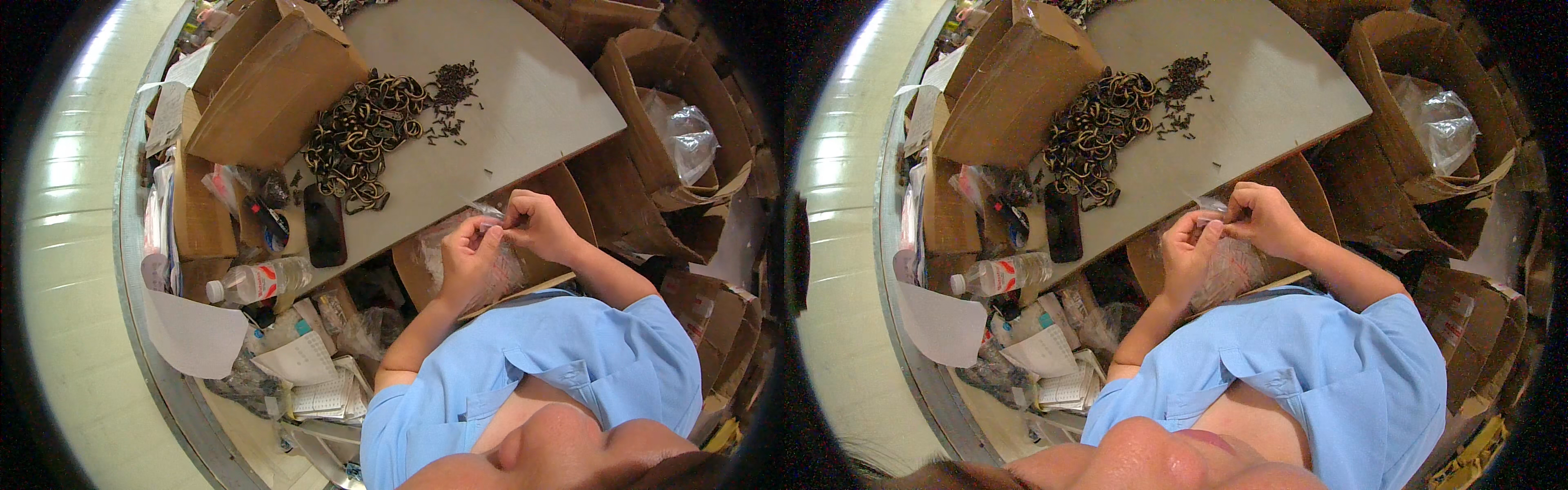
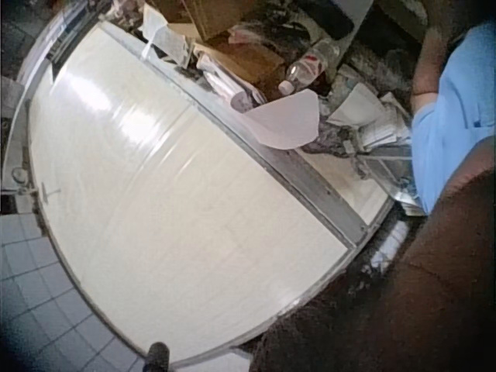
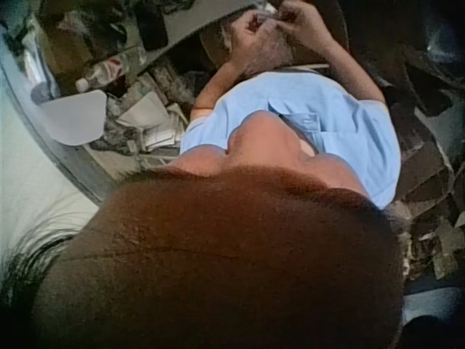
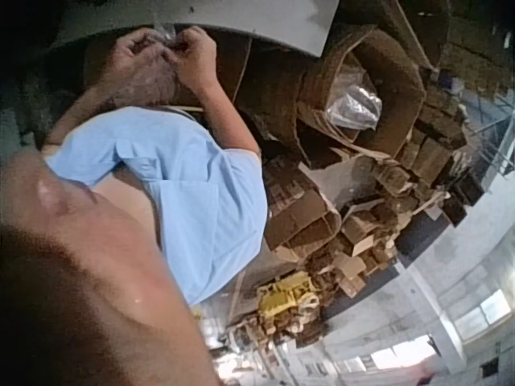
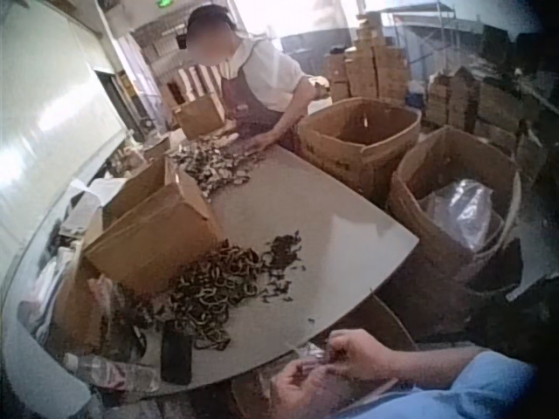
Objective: The person picks up metal hooks and screws from a pile on a table and places them into small plastic bags, then places the filled bags into a box.
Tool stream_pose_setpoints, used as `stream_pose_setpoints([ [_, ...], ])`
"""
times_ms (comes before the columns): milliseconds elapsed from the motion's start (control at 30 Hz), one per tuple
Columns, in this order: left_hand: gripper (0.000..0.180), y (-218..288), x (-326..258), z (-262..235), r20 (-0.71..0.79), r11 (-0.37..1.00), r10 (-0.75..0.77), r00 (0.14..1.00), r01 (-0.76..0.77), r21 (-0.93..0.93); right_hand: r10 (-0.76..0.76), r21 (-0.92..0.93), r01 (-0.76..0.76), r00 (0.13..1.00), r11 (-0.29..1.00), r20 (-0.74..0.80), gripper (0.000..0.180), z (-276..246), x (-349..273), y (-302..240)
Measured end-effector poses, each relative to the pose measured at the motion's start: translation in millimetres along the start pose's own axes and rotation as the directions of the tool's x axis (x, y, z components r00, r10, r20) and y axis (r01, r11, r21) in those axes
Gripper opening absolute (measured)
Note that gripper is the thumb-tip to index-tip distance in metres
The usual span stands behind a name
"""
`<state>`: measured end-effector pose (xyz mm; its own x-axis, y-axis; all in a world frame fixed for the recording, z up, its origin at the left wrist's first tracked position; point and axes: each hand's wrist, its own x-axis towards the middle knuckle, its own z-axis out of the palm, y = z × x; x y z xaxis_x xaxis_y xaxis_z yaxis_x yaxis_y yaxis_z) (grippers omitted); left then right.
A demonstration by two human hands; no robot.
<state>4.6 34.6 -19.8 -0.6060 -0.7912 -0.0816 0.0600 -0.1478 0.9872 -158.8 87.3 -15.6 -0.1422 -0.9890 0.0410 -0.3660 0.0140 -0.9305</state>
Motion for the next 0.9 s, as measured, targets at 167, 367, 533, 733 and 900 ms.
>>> stream_pose_setpoints([
  [167,0.017,-2,2,-6,0.026,0.987,-0.089,0.996,0.092,-0.129,0.089,0.182,-0.105,0.992,0.978,0.094,0.022,-6,0,2],
  [367,0.018,1,4,-5,-0.025,0.997,-0.041,0.999,0.043,0.068,-0.164,0.050,0.167,0.985,0.985,-0.046,0.020,-3,-5,-9],
  [533,0.013,3,6,-4,0.046,0.827,0.303,0.952,-0.287,0.483,-0.155,-0.037,0.155,0.988,0.987,0.001,0.015,-5,-9,-11],
  [733,0.013,-8,5,6,0.018,0.762,0.390,0.921,-0.334,0.556,-0.279,-0.224,0.261,0.959,0.939,-0.052,0.017,3,-8,-9],
  [900,0.012,-6,7,6,-0.032,0.809,0.306,0.952,-0.242,0.536,-0.195,-0.148,0.180,0.976,0.973,-0.093,0.017,6,-5,-19],
])
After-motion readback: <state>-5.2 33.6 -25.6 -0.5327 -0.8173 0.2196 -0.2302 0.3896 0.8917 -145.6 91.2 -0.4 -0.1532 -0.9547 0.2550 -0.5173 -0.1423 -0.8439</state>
